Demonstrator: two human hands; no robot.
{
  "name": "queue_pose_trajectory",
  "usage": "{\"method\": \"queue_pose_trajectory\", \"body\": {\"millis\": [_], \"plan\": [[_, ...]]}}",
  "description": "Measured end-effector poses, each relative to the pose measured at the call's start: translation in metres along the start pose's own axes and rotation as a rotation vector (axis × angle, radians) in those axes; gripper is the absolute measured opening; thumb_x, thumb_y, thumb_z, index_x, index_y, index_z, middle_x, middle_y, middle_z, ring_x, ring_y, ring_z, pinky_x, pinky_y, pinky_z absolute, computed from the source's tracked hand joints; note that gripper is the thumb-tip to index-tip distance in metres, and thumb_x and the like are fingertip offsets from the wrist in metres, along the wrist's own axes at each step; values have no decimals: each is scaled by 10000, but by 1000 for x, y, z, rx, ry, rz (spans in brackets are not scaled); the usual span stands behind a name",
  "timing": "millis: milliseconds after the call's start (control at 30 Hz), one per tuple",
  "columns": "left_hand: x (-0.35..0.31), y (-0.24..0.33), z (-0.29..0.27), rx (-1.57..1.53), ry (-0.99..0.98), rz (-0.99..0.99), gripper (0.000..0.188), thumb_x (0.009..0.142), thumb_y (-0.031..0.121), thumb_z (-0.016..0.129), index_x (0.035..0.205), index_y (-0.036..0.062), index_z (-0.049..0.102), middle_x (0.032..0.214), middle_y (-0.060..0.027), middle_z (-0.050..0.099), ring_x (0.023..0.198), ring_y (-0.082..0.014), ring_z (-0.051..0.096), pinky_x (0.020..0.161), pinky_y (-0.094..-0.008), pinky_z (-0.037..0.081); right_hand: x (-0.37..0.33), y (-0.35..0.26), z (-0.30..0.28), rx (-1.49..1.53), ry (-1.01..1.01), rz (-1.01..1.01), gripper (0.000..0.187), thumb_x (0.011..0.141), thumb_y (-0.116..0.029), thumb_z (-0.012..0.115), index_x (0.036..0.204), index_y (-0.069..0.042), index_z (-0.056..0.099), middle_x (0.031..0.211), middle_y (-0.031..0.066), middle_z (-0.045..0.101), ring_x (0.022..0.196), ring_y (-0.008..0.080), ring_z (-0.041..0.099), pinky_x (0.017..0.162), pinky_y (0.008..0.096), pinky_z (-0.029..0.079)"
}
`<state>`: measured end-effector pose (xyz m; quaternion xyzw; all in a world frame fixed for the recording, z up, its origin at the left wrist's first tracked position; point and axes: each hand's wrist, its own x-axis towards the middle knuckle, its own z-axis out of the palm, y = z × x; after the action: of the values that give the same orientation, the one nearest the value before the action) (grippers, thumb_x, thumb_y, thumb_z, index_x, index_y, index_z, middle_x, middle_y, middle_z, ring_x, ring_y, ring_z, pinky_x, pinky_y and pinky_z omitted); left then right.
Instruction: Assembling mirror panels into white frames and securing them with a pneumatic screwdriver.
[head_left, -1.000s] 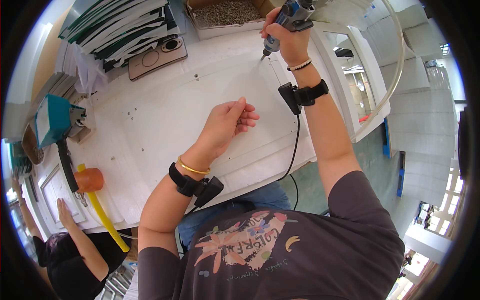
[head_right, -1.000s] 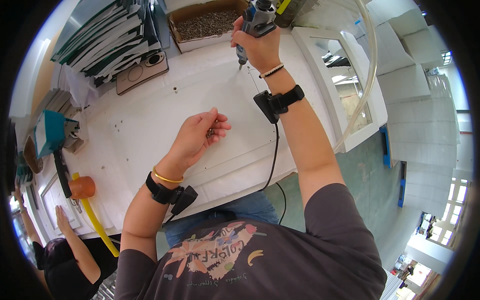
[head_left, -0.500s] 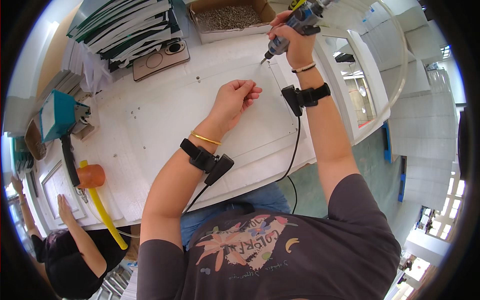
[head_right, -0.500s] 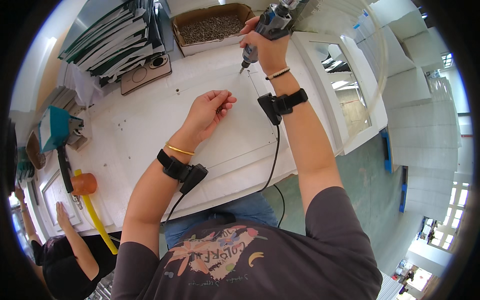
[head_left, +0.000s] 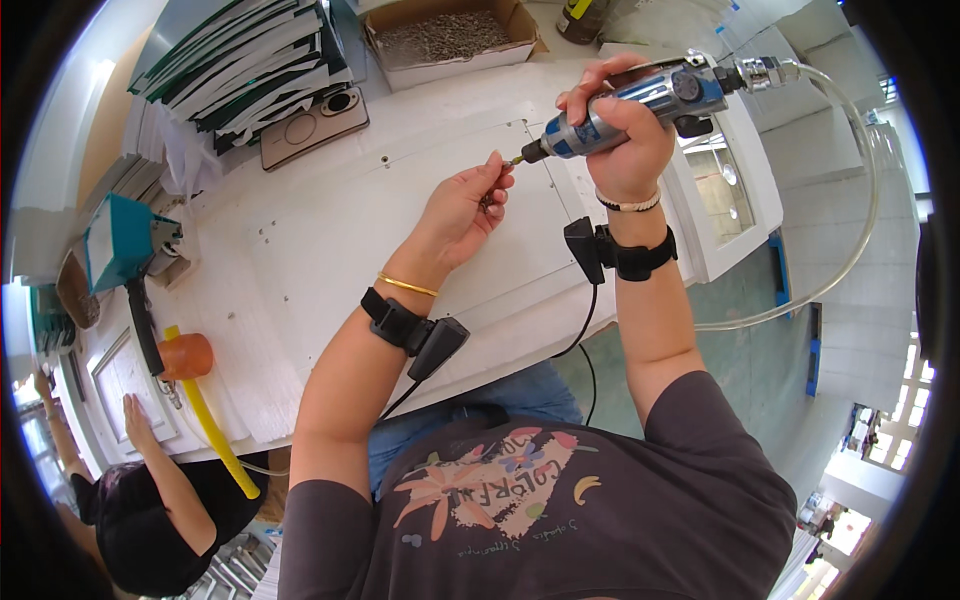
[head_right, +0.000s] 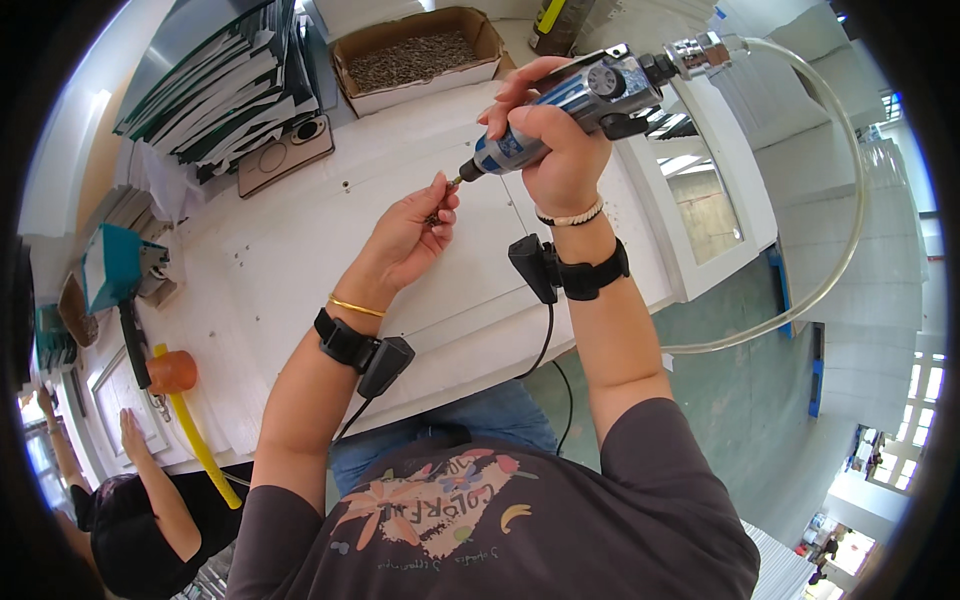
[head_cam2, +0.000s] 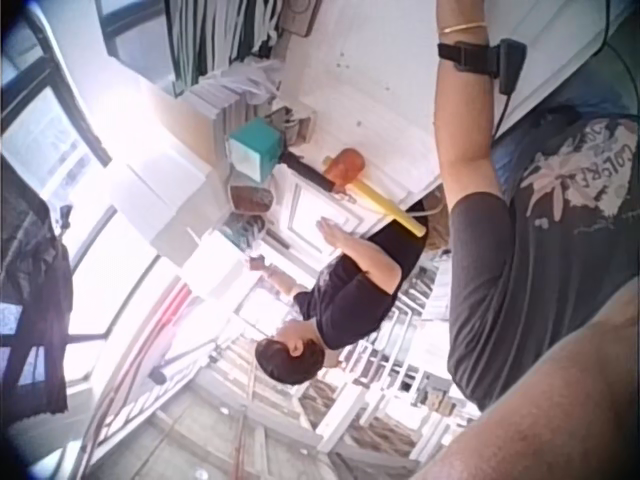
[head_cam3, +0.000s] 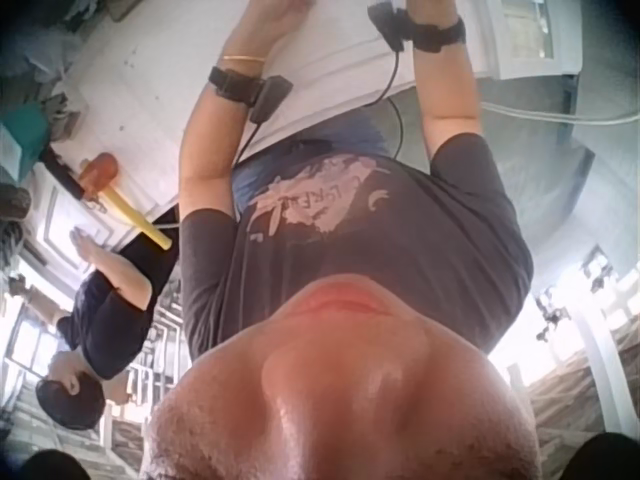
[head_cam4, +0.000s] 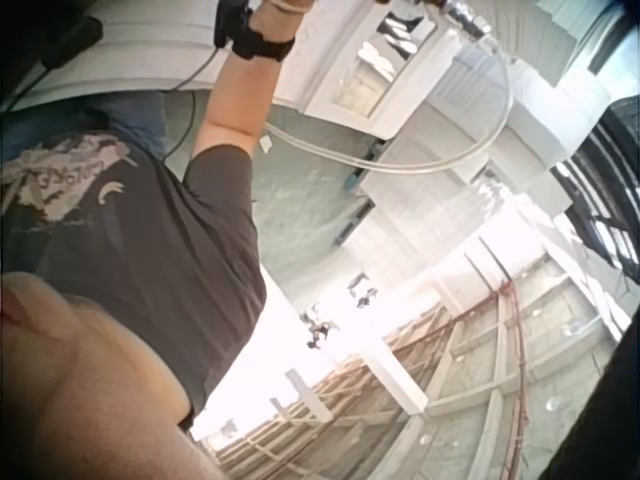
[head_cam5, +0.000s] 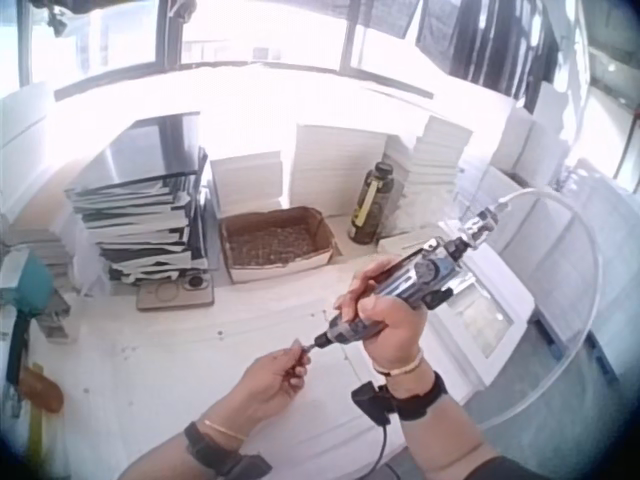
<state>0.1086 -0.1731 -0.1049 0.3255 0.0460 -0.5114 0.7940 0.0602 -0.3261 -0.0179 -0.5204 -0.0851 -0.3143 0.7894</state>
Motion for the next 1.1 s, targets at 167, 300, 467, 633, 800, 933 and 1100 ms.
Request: {"method": "queue_pose_trajectory", "body": {"millis": [167,300,467,633,800,933,1100], "plan": [[-3,-1,1,72,12,-7,259,877,275,557,855,18,544,740,2,511,598,-39,442,492,-136,387,-9,0,-7,70,88,-9,258,666,-32,491,921,-6,518,806,113,547,595,202,548,715,402,481],[-3,0,2,107,6,-12,266,876,278,559,844,14,549,721,4,510,589,-34,444,486,-132,389,-9,-3,-10,79,116,-13,251,662,-40,495,910,-8,516,802,112,542,594,200,549,719,402,480],[-2,0,5,126,16,-24,266,876,276,559,845,11,548,711,5,509,586,-30,443,473,-127,391,-12,-5,-8,12,42,-18,246,660,-39,491,902,-5,514,801,113,542,597,199,550,722,402,480],[5,0,-3,34,-17,-97,271,879,275,554,861,5,535,724,-5,511,596,-27,450,460,-119,391,-10,-1,-8,15,41,12,242,661,-43,491,900,-4,511,800,114,542,601,200,551,723,402,479],[7,6,-4,-198,-126,-196,365,903,273,510,1050,-61,513,852,-58,529,673,-52,501,519,-134,456,3,6,-20,37,90,-12,229,666,-34,499,892,-3,517,794,109,545,601,203,554,727,405,489],[6,3,-3,-92,-43,-161,369,922,192,469,1146,-101,454,953,-110,539,752,-100,543,610,-157,494,25,20,-37,-122,28,-93,183,675,2,520,857,1,536,754,100,560,600,194,572,674,368,513],[-2,1,5,115,-117,-86,319,903,4,390,1180,-154,378,1128,-223,498,1012,-219,551,827,-216,503,39,36,-44,-243,-8,-100,164,669,9,546,833,8,553,710,86,576,576,181,593,610,321,517]]}}
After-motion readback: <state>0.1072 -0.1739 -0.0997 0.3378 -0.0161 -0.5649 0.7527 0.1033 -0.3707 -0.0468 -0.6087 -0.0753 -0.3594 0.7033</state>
